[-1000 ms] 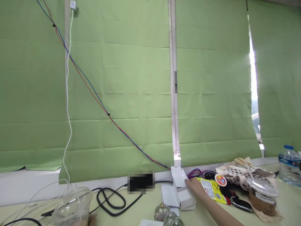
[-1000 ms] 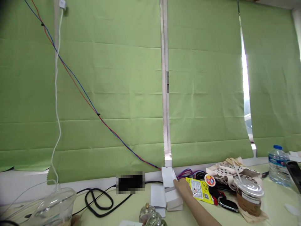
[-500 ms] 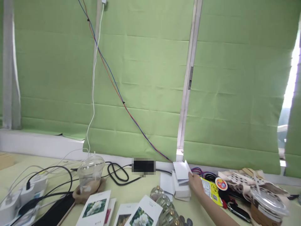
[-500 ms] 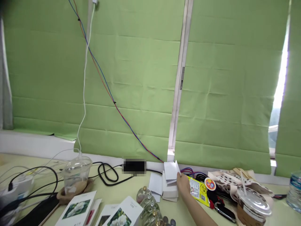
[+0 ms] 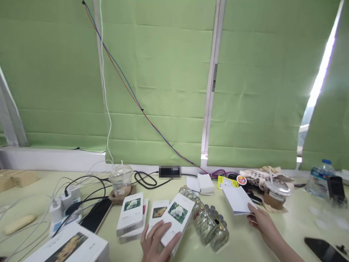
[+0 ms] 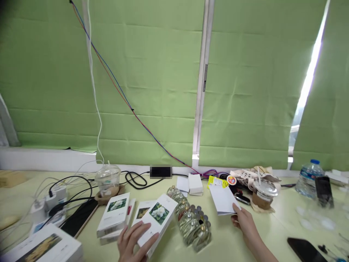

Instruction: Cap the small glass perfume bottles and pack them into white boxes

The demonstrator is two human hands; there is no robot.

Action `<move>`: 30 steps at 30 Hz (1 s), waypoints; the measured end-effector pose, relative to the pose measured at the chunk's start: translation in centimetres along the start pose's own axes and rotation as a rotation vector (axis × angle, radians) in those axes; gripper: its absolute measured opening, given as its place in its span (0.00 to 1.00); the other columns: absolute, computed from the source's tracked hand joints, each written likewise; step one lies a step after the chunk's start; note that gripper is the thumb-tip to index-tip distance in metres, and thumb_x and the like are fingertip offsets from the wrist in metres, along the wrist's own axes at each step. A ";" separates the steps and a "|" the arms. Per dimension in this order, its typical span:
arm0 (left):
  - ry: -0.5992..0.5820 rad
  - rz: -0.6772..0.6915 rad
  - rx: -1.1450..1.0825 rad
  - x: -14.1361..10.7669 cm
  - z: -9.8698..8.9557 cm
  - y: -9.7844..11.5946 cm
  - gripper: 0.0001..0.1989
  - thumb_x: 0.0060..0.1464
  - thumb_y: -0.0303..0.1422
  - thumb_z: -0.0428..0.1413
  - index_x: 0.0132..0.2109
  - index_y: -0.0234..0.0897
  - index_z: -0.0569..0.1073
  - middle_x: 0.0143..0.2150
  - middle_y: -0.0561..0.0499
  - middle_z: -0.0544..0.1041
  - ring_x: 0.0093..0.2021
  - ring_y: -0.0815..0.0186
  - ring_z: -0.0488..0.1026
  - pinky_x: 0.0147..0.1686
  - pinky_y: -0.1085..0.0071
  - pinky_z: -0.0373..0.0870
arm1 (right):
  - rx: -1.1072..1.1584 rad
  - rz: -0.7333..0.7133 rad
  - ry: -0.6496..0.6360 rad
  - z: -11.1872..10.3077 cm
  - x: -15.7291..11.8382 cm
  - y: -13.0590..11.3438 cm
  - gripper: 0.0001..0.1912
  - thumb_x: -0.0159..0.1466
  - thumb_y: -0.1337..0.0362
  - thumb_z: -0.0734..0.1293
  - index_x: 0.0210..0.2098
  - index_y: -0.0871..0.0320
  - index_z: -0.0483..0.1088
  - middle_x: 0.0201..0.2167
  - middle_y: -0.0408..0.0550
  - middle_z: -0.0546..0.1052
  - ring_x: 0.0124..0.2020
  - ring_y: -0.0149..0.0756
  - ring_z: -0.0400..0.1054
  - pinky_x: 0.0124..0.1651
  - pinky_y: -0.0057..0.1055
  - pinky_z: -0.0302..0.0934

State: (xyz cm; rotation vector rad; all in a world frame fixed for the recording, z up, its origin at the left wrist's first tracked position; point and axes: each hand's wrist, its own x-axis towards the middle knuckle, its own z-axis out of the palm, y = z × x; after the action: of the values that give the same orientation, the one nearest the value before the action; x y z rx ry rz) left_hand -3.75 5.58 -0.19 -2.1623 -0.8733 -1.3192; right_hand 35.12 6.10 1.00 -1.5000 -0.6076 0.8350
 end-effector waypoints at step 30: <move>-0.721 -0.938 -0.602 1.8 -0.2 4.0 0.36 0.41 0.36 0.60 0.58 0.30 0.61 0.60 0.36 0.62 0.63 0.47 0.54 0.62 0.55 0.50 | -0.843 -0.511 -0.092 0.0 -4.3 2.0 0.17 0.53 0.48 0.63 0.34 0.52 0.70 0.39 0.48 0.75 0.40 0.45 0.67 0.38 0.35 0.61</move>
State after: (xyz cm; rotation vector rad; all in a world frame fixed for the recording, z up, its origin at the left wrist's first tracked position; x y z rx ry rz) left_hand -0.38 3.15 1.30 -2.9133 -2.2096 -1.2522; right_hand 32.32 2.51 -0.32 -1.9131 -1.4609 0.2344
